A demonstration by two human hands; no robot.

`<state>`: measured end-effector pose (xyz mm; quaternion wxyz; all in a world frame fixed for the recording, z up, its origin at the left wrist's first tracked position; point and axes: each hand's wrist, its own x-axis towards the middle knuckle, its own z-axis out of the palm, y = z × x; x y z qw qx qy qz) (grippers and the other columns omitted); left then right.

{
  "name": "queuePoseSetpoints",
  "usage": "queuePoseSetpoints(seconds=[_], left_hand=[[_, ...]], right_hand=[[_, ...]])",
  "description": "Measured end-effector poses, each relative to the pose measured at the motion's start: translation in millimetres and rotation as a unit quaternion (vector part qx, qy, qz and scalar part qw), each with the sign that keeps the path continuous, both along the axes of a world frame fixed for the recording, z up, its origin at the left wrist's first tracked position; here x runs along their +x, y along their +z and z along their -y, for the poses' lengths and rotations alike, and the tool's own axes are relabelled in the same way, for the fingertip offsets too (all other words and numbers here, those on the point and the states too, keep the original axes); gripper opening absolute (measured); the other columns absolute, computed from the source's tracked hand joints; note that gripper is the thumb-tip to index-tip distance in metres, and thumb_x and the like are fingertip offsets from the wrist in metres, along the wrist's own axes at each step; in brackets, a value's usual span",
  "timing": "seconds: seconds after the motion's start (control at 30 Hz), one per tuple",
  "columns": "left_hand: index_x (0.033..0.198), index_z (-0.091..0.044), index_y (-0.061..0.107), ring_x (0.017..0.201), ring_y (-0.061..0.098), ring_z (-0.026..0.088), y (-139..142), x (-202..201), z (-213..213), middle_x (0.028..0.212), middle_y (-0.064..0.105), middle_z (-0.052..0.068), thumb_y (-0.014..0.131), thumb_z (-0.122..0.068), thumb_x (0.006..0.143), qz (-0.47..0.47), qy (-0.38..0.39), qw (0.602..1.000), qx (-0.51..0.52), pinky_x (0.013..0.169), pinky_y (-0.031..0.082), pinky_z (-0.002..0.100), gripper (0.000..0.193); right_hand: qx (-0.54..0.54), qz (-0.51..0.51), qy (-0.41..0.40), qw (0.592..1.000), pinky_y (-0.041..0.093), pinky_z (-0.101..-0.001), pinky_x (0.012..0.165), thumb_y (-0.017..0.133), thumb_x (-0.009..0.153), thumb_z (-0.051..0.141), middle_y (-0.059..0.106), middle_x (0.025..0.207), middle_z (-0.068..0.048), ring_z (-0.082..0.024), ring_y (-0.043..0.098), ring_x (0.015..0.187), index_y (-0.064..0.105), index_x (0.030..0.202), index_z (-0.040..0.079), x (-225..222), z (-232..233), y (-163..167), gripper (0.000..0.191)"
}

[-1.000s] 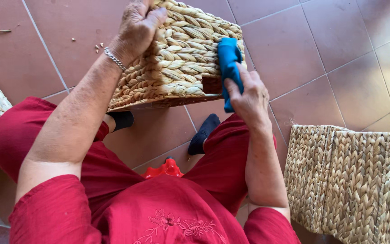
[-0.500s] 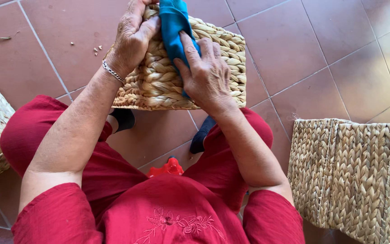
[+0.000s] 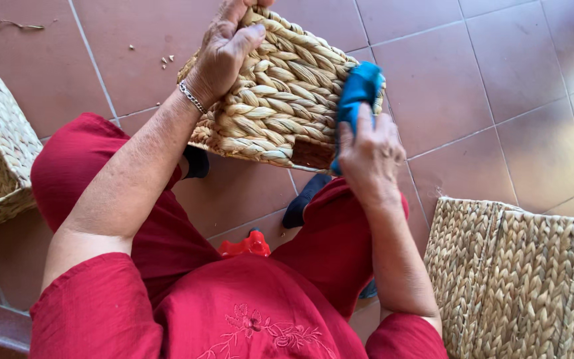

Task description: The person sits on a tiled floor and wipes a rectangular woven basket with a blue cloth. They rotate the basket to clean the interior, exterior, and bottom surfaces, then set it aside and repeat the process on a second basket.

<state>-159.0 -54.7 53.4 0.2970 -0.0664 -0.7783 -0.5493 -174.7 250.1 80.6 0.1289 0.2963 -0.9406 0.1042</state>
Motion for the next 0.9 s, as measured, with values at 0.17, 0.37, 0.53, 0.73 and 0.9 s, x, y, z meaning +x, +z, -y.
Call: queuePoseSetpoints(seconds=[0.17,0.37,0.53,0.73,0.9], left_hand=[[0.146,-0.007,0.050,0.128,0.054,0.015,-8.7,4.7,-4.7,0.137,0.056,0.007,0.052,-0.014,0.115,0.033,-0.110,0.991,0.064,0.116,0.045,0.031,0.032],[0.141,-0.011,0.050,0.119,0.057,0.010,7.0,22.6,22.4,0.128,0.059,0.002,0.046,-0.021,0.118,0.133,-0.130,0.981,0.054,0.108,0.050,0.029,0.025],[0.139,-0.010,0.053,0.116,0.058,0.010,5.4,21.6,31.6,0.126,0.061,0.004,0.047,-0.022,0.118,0.148,-0.127,0.980,0.026,0.106,0.051,0.030,0.025],[0.134,-0.007,0.057,0.109,0.060,0.012,-10.9,4.4,27.2,0.118,0.064,0.004,0.048,-0.025,0.119,0.147,-0.069,0.986,0.023,0.100,0.052,0.030,0.025],[0.139,-0.006,0.056,0.117,0.061,0.016,-16.7,-4.4,19.9,0.125,0.063,0.005,0.052,-0.024,0.119,0.099,-0.110,0.983,0.109,0.107,0.053,0.034,0.027]], right_hand=[[-0.088,0.016,0.146,0.985,0.052,-0.0488,0.073,0.074,0.096,0.029,0.059,0.107,-0.018,-0.036,0.062,0.095,0.058,0.141,0.003,30.1,61.0,22.9,0.055],[-0.088,-0.004,0.211,0.973,0.053,-0.0462,0.078,0.076,0.098,0.028,0.058,0.107,-0.016,-0.034,0.061,0.100,0.057,0.145,0.004,23.8,76.8,29.7,0.055],[-0.032,-0.026,0.158,0.987,0.054,-0.0469,0.076,0.077,0.095,0.029,0.059,0.106,-0.017,-0.036,0.062,0.101,0.058,0.142,0.005,11.4,35.8,14.5,0.056],[0.066,0.023,-0.005,0.998,0.054,-0.0515,0.072,0.072,0.099,0.030,0.063,0.104,-0.018,-0.039,0.065,0.097,0.061,0.136,0.004,-6.2,-19.5,14.8,0.047],[0.033,0.043,0.005,0.998,0.054,-0.0507,0.076,0.071,0.101,0.032,0.064,0.107,-0.016,-0.037,0.066,0.098,0.062,0.132,0.006,2.8,-3.5,21.4,0.041]])
